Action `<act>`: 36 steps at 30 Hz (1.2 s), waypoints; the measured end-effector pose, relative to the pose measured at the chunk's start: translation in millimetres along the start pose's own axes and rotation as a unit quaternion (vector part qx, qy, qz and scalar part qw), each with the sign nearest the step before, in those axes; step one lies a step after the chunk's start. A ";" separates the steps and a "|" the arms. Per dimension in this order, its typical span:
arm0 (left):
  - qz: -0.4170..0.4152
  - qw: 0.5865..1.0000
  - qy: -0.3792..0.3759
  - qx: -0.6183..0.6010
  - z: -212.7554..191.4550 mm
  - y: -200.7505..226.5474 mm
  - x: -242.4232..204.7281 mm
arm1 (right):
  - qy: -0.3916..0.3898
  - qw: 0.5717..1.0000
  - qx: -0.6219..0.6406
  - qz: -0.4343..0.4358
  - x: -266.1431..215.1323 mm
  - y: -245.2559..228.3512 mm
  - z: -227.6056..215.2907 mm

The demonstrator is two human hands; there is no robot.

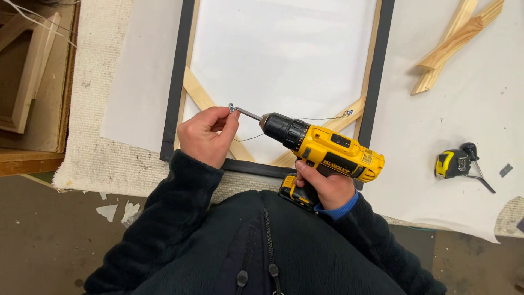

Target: The person attaches a hanging wire to the back of a picture frame by retrieving screws from a storage bin and using a power drill to secure two metal brackets and a wire to the wooden frame.

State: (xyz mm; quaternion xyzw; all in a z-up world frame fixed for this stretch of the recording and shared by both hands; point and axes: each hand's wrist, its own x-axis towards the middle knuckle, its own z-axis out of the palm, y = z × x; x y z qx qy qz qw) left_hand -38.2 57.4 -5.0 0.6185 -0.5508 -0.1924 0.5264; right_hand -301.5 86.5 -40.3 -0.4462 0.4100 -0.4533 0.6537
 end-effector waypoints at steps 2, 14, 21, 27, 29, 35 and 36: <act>0.034 0.999 0.000 0.021 -0.5 0.0 -0.8 | -0.004 1.000 -0.012 0.008 -1.7 0.2 -3.5; -0.256 0.960 -0.033 -0.111 -6.9 -26.9 -67.4 | -0.031 0.985 -0.121 -0.116 -8.3 14.7 22.4; -0.376 0.920 0.077 -0.083 -26.7 -43.5 -94.9 | -0.198 0.959 -0.202 0.002 21.3 21.0 34.8; -0.453 0.873 0.145 -0.108 -40.1 -54.5 -111.0 | -0.239 0.949 -0.206 0.023 34.3 -21.0 46.1; -0.472 0.859 0.161 -0.116 -43.3 -51.9 -110.7 | -0.316 0.910 -0.269 -0.003 39.6 -34.4 48.1; -0.454 0.855 0.175 -0.181 -55.9 -53.3 -112.1 | -0.363 0.863 -0.350 -0.020 39.4 -31.3 72.1; -0.475 0.844 0.166 -0.186 -55.6 -54.1 -111.4 | -0.368 0.858 -0.358 -0.014 40.5 -31.5 73.7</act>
